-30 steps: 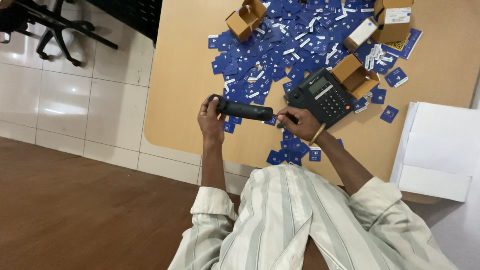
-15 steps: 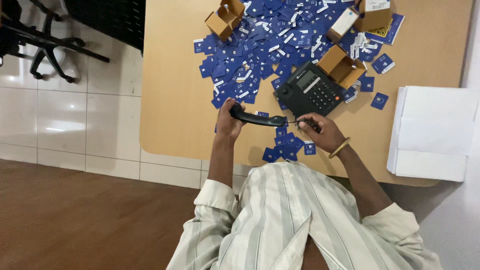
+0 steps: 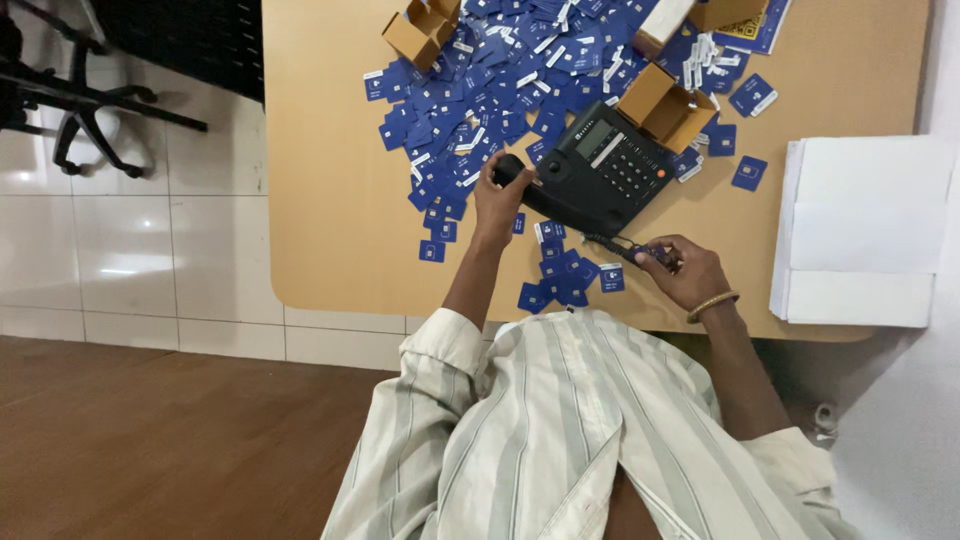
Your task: The person organizes numerous small blue cards on a table and places them into several small cardboard boxes, occasionally picking up a telephone unit.
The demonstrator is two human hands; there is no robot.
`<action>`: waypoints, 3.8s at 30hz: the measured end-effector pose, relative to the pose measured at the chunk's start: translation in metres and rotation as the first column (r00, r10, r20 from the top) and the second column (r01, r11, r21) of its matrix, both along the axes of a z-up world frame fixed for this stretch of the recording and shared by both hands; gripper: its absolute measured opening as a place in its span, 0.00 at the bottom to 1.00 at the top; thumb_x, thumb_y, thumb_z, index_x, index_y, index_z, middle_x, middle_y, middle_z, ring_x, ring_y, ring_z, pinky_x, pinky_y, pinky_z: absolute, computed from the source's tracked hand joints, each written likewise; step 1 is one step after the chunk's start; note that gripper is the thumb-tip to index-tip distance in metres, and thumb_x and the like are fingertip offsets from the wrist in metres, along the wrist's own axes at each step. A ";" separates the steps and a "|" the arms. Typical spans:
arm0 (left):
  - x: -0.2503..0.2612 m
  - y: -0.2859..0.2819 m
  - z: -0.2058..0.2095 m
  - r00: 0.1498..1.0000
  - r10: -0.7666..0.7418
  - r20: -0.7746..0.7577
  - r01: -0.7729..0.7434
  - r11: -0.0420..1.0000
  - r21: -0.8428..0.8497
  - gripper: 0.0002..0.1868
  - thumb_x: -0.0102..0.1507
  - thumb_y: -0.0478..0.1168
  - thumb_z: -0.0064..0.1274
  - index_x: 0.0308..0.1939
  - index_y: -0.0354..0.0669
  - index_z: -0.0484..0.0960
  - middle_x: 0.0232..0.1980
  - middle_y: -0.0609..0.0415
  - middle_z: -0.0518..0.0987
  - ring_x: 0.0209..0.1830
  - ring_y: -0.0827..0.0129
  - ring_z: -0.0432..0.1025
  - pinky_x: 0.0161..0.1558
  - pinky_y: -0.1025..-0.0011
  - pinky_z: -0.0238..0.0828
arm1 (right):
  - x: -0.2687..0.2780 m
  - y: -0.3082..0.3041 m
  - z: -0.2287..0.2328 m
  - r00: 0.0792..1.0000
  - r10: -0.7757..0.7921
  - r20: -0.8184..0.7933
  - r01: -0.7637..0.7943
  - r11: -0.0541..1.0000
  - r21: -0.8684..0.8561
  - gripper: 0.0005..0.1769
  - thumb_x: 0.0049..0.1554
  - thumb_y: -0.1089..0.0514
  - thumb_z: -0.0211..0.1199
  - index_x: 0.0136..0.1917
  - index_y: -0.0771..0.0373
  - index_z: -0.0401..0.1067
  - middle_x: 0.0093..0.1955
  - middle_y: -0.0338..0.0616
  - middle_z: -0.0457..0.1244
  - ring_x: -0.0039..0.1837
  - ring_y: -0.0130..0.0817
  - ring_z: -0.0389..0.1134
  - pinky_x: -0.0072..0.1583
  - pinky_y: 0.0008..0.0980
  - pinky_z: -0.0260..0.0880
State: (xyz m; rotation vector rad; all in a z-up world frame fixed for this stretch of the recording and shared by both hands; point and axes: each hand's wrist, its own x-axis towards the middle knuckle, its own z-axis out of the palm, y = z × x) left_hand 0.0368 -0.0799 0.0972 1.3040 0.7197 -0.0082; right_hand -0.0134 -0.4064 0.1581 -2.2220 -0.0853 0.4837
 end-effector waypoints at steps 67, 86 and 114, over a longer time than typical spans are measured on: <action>0.013 -0.059 -0.020 0.990 -0.065 -0.127 0.046 0.988 -0.144 0.53 0.50 0.39 0.71 0.72 0.41 0.52 0.61 0.39 0.71 0.52 0.56 0.75 0.39 0.62 0.79 | 0.122 0.020 -0.077 0.983 0.000 0.181 -0.007 0.999 0.035 0.32 0.57 0.42 0.72 0.61 0.68 0.69 0.56 0.55 0.64 0.53 0.43 0.68 0.54 0.38 0.70; 0.133 -0.113 0.158 0.857 -0.508 0.092 0.344 0.696 0.630 0.63 0.47 0.65 0.71 0.76 0.38 0.58 0.61 0.33 0.66 0.60 0.43 0.70 0.54 0.55 0.78 | 0.158 -0.002 0.068 0.908 -0.133 -0.398 0.391 0.611 0.688 0.32 0.61 0.37 0.66 0.66 0.64 0.67 0.53 0.36 0.67 0.52 0.23 0.71 0.53 0.25 0.75; 0.250 -0.228 0.082 0.797 -0.578 0.174 0.527 0.807 0.265 0.33 0.64 0.54 0.59 0.64 0.33 0.75 0.61 0.42 0.78 0.58 0.59 0.75 0.56 0.61 0.74 | 0.433 -0.140 -0.079 0.447 -0.858 -0.253 0.706 0.165 0.689 0.47 0.50 0.27 0.68 0.62 0.71 0.73 0.53 0.45 0.72 0.49 0.30 0.78 0.49 0.29 0.82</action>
